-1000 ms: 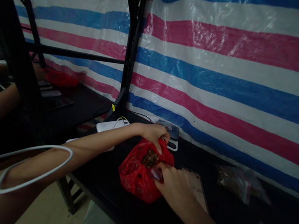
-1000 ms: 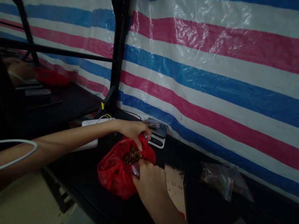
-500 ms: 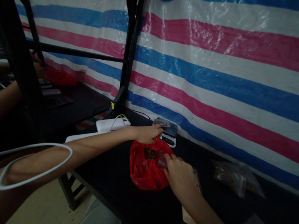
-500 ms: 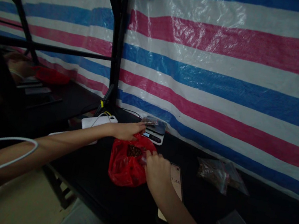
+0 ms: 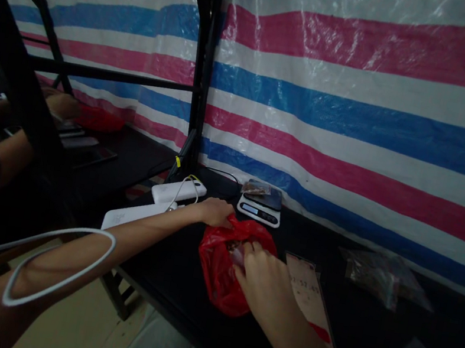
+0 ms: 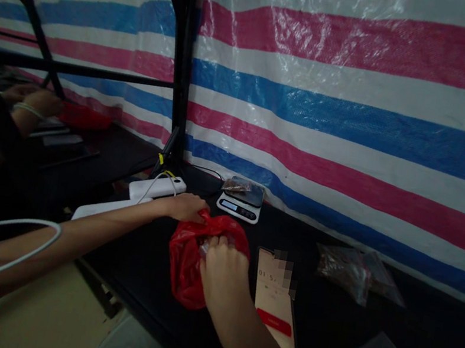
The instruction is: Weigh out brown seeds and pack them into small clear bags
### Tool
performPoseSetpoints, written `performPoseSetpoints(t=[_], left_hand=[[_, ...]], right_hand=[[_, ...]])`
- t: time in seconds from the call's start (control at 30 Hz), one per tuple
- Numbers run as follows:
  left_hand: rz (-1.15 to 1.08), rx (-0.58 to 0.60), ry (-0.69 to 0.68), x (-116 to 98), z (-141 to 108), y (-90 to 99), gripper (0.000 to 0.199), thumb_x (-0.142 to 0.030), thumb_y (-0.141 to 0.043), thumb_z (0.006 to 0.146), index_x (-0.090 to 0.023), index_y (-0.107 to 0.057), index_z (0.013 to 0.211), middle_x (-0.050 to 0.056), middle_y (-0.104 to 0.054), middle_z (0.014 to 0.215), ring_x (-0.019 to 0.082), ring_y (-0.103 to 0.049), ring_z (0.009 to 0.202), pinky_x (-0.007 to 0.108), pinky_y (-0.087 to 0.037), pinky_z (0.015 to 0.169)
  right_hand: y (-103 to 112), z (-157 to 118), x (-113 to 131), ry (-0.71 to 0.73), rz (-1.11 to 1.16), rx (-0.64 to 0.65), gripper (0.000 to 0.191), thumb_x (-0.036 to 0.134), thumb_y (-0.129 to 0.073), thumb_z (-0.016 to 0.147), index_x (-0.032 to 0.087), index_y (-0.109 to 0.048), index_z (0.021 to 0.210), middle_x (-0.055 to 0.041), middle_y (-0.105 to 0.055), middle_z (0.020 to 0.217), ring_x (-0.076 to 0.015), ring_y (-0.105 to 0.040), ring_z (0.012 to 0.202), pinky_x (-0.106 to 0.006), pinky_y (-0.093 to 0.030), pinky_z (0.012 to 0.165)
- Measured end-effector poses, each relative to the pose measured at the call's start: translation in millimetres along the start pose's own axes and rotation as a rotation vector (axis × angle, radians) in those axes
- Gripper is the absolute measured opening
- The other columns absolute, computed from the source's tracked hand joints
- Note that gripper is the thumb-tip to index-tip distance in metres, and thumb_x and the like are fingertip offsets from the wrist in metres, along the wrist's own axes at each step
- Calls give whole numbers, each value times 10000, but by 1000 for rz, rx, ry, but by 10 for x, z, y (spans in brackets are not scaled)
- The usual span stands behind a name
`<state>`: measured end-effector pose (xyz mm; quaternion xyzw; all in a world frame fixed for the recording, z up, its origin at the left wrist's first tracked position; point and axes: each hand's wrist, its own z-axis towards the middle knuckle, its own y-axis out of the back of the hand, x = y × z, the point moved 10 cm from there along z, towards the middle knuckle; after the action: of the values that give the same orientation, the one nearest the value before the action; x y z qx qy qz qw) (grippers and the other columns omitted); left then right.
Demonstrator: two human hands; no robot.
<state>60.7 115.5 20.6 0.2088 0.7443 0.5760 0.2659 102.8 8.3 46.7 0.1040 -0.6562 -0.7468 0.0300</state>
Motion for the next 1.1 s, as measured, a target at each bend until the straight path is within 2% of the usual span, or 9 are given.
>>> performPoseSetpoints(t=[0.13,0.27,0.37,0.47,0.6,0.7,0.83,0.97,1.1], left_hand=[[-200,-55,-17,144,34,-4,282,-289,-475,760,-155,-643,942,85,-658,882,230,-603,841,277,-426,697],[-657,9,-176,122,153,-123,238,-240,-459,764,-104,-646,820,29,-644,735,132,-558,644,204,-402,591],[-985,37,-156,133,256,-238,250,-298,-515,742,-85,-634,800,15,-616,652,97,-500,535,191,-376,517],[-1179,60,-118,92,308,-362,279,-338,-575,708,-91,-638,820,8,-606,622,82,-481,497,185,-356,489],[-1302,63,-111,20,321,-428,273,-323,-618,682,-94,-650,826,17,-625,647,85,-510,522,183,-370,507],[-1426,-30,-47,57,331,-394,294,-324,-622,685,-91,-651,862,37,-644,681,104,-546,562,201,-408,552],[-1586,-99,-22,8,324,-365,353,-309,-611,694,-105,-623,983,70,-666,825,135,-597,663,237,-455,651],[-1529,-69,-8,-36,329,-435,360,-301,-565,732,-127,-595,1045,69,-664,883,150,-609,728,250,-463,685],[-1350,-104,1,120,368,-456,361,-304,-522,755,-110,-581,1053,54,-655,808,151,-598,701,243,-451,640]], right_hand=[[-159,-7,-130,-48,-9,33,232,262,-507,783,134,-593,956,-116,-638,885,-227,-626,734,-302,-452,573],[-171,-4,-244,-56,-2,39,224,271,-554,749,160,-601,938,-96,-642,879,-216,-628,716,-288,-438,567],[-204,10,-344,-96,-14,54,207,236,-554,748,152,-606,930,-102,-641,879,-212,-627,692,-284,-422,545],[-228,42,-413,-130,-31,60,175,203,-536,762,140,-609,909,-110,-641,866,-212,-623,685,-285,-402,536],[-197,115,-435,-96,-13,8,181,200,-530,775,140,-600,931,-109,-646,877,-240,-600,817,-321,-387,626],[-178,167,-474,-61,54,-69,173,229,-551,772,167,-596,927,-82,-658,864,-240,-568,902,-365,-331,754],[-285,207,-641,-127,186,-127,221,264,-539,781,187,-568,986,-71,-659,916,-222,-563,919,-361,-283,763],[-419,218,-737,-159,332,-137,255,263,-511,790,211,-528,1040,-51,-660,941,-204,-579,896,-349,-271,762],[-450,217,-765,-145,461,-144,247,295,-525,778,240,-520,1019,-29,-671,943,-211,-581,922,-363,-271,776]])
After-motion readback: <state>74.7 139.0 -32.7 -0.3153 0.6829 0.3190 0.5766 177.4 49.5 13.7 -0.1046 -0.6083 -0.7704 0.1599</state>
